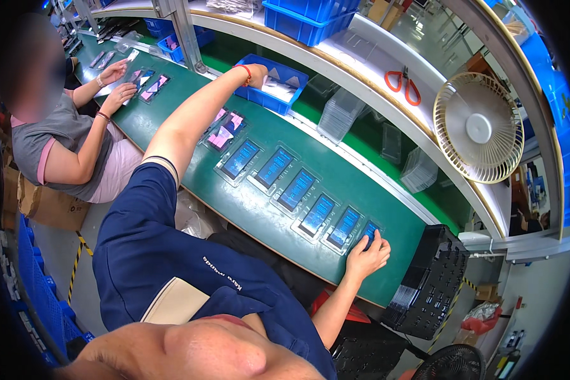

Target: The person is sorting small cards and placing them into clear plastic trays on an assembly line.

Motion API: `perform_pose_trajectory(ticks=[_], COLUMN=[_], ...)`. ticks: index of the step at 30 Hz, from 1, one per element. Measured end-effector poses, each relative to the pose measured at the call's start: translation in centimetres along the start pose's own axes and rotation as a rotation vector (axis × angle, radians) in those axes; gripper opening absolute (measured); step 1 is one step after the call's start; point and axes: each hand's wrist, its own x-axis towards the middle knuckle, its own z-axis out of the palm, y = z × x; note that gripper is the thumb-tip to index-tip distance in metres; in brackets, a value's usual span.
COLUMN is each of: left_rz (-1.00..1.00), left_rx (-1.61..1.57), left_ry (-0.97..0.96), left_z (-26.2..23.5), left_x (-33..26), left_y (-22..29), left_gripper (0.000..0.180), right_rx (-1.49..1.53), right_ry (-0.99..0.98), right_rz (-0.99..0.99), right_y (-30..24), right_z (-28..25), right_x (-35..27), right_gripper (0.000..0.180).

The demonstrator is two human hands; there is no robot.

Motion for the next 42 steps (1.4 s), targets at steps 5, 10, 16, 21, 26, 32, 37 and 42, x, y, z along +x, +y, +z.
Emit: perform_pose_trajectory(ticks=[5,10,16,21,26,32,37,42], left_rz=[0.06,0.103,0.028,0.318,0.371,0.132,-0.003,0.009], left_rx=[-0.053,-0.09,-1.371,-1.653,-1.785,-1.834,-1.855,-1.912], left_ry=[0.161,0.305,0.281,0.06,0.054,0.352,0.47,0.449], left_z=[1.0,0.4,-0.7,4.3,9.8,13.8,16.5,16.9], left_x=[0.2,-1.2,-6.4,-12.4,-18.9,-23.8,-25.9,-26.0], left_y=[-0.8,-1.5,-1.9,1.7,6.7,5.4,2.6,3.1], left_gripper=[0.058,0.053,0.024,0.025,0.023,0.02,0.023,0.027], right_rx=[0.002,0.006,0.036,0.872,1.286,1.232,1.012,0.756], right_ry=[0.02,-0.001,0.152,-0.19,-0.56,-0.783,-0.748,-0.395], right_rz=[-0.014,0.002,-0.028,-0.062,-0.109,-0.157,-0.188,-0.512], right_y=[0.1,0.4,-1.7,-12.1,-23.2,-27.6,-29.0,-28.9], right_z=[0.1,0.2,-1.2,-0.5,3.2,7.1,7.9,8.6], right_x=[0.0,-0.2,0.7,3.6,4.5,2.1,1.2,0.3], right_gripper=[0.033,0.033,0.032,0.024,0.021,0.012,0.01,0.018])
